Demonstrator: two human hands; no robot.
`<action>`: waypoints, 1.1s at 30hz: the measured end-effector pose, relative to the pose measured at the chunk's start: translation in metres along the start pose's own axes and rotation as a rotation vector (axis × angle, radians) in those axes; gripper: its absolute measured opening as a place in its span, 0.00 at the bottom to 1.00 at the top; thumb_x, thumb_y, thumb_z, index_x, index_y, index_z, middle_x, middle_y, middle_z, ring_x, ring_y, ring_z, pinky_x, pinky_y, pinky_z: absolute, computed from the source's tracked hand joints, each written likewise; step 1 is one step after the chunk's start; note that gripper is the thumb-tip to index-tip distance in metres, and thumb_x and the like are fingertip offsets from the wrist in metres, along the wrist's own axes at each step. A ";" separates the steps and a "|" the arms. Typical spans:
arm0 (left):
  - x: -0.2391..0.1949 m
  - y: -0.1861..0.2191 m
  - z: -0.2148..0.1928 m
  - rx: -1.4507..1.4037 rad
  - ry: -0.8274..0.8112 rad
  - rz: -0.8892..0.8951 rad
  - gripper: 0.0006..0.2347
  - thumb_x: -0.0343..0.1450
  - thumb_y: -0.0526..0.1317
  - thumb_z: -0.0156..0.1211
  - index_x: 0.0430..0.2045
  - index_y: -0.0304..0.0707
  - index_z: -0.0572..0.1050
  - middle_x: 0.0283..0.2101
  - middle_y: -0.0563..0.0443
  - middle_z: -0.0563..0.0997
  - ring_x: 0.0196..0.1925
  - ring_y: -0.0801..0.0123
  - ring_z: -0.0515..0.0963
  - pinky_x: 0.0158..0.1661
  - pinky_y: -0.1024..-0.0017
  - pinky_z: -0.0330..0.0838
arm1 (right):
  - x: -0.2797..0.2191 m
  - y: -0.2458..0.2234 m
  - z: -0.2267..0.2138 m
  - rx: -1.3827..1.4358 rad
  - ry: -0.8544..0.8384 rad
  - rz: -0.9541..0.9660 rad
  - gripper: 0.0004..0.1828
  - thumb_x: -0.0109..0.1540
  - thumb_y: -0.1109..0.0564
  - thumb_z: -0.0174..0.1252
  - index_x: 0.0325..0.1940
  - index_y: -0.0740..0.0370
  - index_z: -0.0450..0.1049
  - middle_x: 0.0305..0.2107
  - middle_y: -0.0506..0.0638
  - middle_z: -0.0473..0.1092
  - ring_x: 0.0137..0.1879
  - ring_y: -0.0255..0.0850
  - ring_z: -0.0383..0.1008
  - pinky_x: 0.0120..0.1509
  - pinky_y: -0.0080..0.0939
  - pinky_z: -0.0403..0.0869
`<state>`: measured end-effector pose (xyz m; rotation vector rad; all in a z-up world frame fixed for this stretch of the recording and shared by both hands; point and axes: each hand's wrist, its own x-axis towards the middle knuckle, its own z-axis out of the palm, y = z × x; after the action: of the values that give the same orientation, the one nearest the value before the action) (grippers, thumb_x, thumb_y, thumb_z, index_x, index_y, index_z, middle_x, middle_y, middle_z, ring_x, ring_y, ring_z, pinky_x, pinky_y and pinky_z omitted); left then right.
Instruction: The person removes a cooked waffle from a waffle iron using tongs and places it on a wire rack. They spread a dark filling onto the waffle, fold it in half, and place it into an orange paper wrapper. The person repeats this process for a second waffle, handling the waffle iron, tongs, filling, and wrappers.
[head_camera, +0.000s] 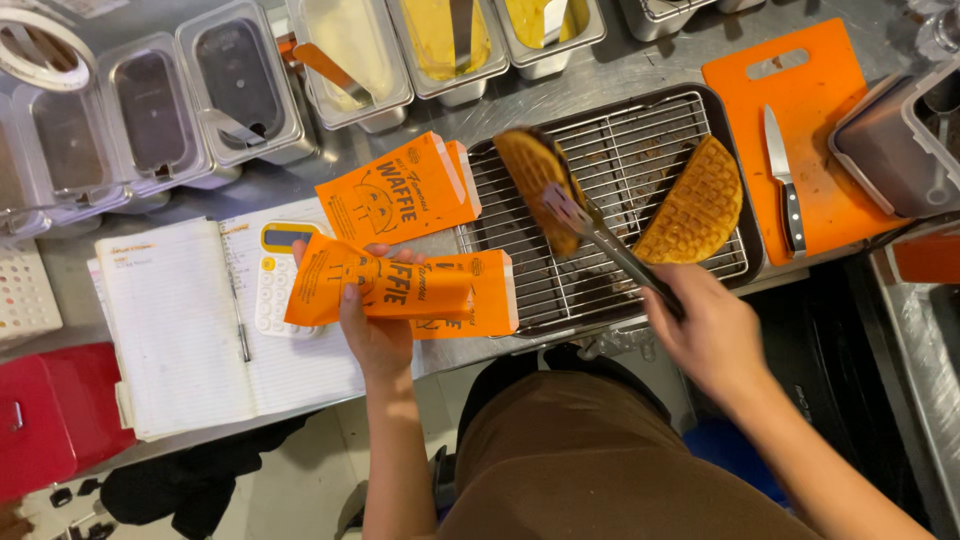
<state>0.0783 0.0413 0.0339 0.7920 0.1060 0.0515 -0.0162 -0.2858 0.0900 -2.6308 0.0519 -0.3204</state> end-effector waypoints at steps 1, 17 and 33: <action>0.000 0.000 -0.003 0.003 0.003 0.003 0.28 0.75 0.50 0.58 0.67 0.36 0.57 0.55 0.42 0.73 0.57 0.49 0.78 0.62 0.43 0.72 | -0.002 -0.003 -0.013 -0.082 -0.056 0.001 0.13 0.63 0.53 0.63 0.49 0.60 0.75 0.36 0.51 0.74 0.34 0.48 0.77 0.35 0.44 0.74; 0.009 0.001 0.029 0.049 -0.082 0.069 0.37 0.75 0.47 0.55 0.77 0.59 0.38 0.62 0.36 0.68 0.59 0.46 0.77 0.62 0.42 0.73 | 0.013 0.012 0.029 -0.091 -0.039 -0.110 0.21 0.58 0.53 0.68 0.54 0.60 0.75 0.46 0.50 0.74 0.35 0.46 0.78 0.34 0.42 0.75; 0.065 0.025 0.049 -0.212 -0.371 0.405 0.41 0.74 0.46 0.65 0.74 0.78 0.36 0.64 0.37 0.69 0.62 0.44 0.75 0.62 0.35 0.70 | 0.002 0.040 0.008 1.146 -0.479 0.495 0.12 0.63 0.60 0.59 0.50 0.68 0.77 0.21 0.46 0.69 0.21 0.30 0.65 0.23 0.29 0.57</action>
<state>0.1487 0.0298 0.0814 0.5902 -0.4076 0.2929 -0.0118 -0.3176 0.0645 -1.4256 0.2632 0.3684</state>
